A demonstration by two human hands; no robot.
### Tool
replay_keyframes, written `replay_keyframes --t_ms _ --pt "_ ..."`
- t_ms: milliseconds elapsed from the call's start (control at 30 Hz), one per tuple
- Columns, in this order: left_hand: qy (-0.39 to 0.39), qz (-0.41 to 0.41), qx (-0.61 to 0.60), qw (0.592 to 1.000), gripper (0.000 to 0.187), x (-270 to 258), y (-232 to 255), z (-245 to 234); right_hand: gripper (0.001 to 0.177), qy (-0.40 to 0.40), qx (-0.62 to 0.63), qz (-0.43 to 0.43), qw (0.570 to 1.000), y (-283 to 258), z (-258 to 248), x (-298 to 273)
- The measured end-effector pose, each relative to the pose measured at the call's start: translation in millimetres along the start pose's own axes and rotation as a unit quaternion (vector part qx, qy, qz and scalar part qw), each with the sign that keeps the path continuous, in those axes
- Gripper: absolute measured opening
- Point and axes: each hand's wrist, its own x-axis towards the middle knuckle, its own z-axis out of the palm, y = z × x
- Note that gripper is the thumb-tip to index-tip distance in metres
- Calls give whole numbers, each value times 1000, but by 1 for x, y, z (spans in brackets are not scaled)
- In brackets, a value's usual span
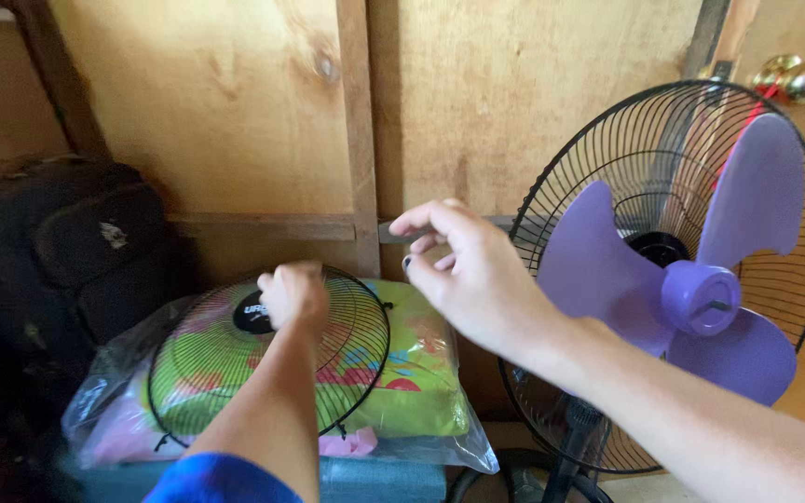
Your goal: The person assembles a standing fan by attaching the purple fan blade to the motor hub, securing it with a black cap, and then fitting the front protective cage over the blade. The person repeatedly removes and reattaches the blade and cage during the process.
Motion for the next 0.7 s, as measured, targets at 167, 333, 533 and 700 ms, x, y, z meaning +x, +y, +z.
replay_keyframes --t_ms 167,333,533,700 --pt "52 17 -426 903 33 -38 78 -45 28 35 9 48 998 -12 -41 -1" --pt "-207 -55 -625 751 37 -119 147 -84 43 34 18 54 998 -20 -95 -19" --pt "-424 -25 -647 633 21 -196 225 -96 52 16 185 176 967 -23 -171 -50" --pt "-517 -60 -662 539 23 -244 262 -75 32 91 165 178 966 -10 -226 -82"
